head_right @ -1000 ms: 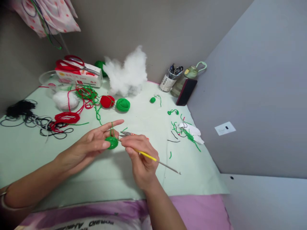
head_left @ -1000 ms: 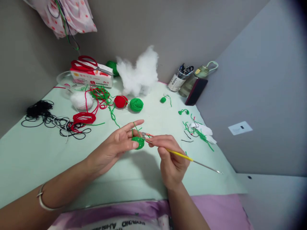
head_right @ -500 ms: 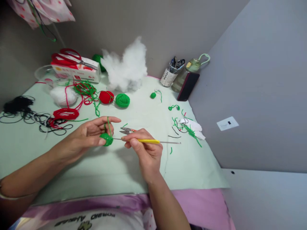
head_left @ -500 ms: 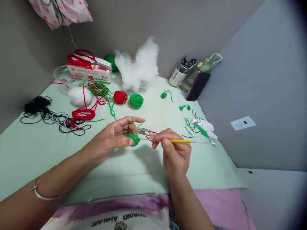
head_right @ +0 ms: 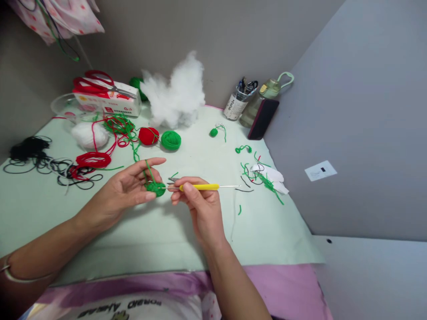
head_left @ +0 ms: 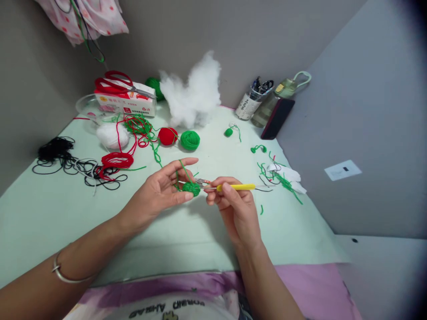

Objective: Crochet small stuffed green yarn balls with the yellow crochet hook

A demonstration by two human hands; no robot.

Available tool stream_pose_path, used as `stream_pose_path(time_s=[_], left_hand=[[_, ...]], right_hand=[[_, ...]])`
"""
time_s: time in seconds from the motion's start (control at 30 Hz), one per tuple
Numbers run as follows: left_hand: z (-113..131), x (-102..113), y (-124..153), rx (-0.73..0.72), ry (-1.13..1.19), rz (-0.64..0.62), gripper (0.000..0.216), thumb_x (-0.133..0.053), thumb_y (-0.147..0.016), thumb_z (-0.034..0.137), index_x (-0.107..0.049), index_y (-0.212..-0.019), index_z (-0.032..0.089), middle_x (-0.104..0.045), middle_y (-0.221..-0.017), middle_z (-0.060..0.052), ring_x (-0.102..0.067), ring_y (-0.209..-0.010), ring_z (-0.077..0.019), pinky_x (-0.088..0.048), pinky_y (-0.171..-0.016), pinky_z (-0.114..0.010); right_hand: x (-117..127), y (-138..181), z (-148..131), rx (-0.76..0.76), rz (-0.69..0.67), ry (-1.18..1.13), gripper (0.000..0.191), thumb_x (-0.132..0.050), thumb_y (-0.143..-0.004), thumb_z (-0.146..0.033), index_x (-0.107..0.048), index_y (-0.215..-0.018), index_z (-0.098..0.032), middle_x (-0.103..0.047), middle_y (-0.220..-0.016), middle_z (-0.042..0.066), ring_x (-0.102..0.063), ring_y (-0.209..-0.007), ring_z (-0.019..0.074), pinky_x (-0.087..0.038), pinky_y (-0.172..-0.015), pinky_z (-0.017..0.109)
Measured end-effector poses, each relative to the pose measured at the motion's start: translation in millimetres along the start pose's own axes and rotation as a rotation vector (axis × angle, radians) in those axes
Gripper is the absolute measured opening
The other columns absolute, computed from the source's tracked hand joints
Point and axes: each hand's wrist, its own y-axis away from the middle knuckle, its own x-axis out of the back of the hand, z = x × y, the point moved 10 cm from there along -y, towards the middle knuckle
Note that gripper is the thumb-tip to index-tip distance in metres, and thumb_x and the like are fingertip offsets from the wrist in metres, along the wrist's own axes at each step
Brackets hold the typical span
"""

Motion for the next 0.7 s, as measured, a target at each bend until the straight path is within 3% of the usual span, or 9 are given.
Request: stream_pose_path(time_s=[0.17, 0.4, 0.7], left_hand=[[0, 0, 0, 0.001, 0.005, 0.020, 0.060, -0.083, -0.077, 0.017, -0.065, -0.133, 0.031, -0.062, -0.101, -0.001, -0.059, -0.092, -0.0158, -0.048, -0.082, -0.026], [-4, -4, 4, 0.089, -0.003, 0.004, 0.057, -0.079, -0.080, 0.026, -0.063, -0.135, 0.028, -0.058, -0.092, 0.000, -0.054, -0.084, -0.0156, -0.043, -0.075, -0.026], [-11, -3, 1, 0.189, 0.115, -0.024, 0.043, -0.076, -0.077, 0.029, -0.074, -0.119, 0.021, -0.058, -0.089, -0.002, -0.048, -0.078, -0.0156, -0.038, -0.070, -0.027]], right_hand=[[-2, 0, 6, -0.024, -0.027, 0.005, 0.019, -0.072, -0.088, -0.040, -0.079, -0.089, -0.022, -0.077, -0.081, 0.004, -0.065, -0.064, 0.0124, -0.058, -0.066, 0.028], [2, 5, -10, 0.174, 0.006, 0.052, 0.014, -0.069, -0.092, -0.031, -0.081, -0.090, -0.022, -0.076, -0.088, 0.003, -0.069, -0.070, 0.0122, -0.057, -0.068, 0.027], [5, 3, -11, 0.103, 0.027, 0.079, 0.020, -0.072, -0.087, -0.036, -0.078, -0.079, -0.020, -0.073, -0.076, 0.004, -0.063, -0.057, 0.0127, -0.054, -0.057, 0.028]])
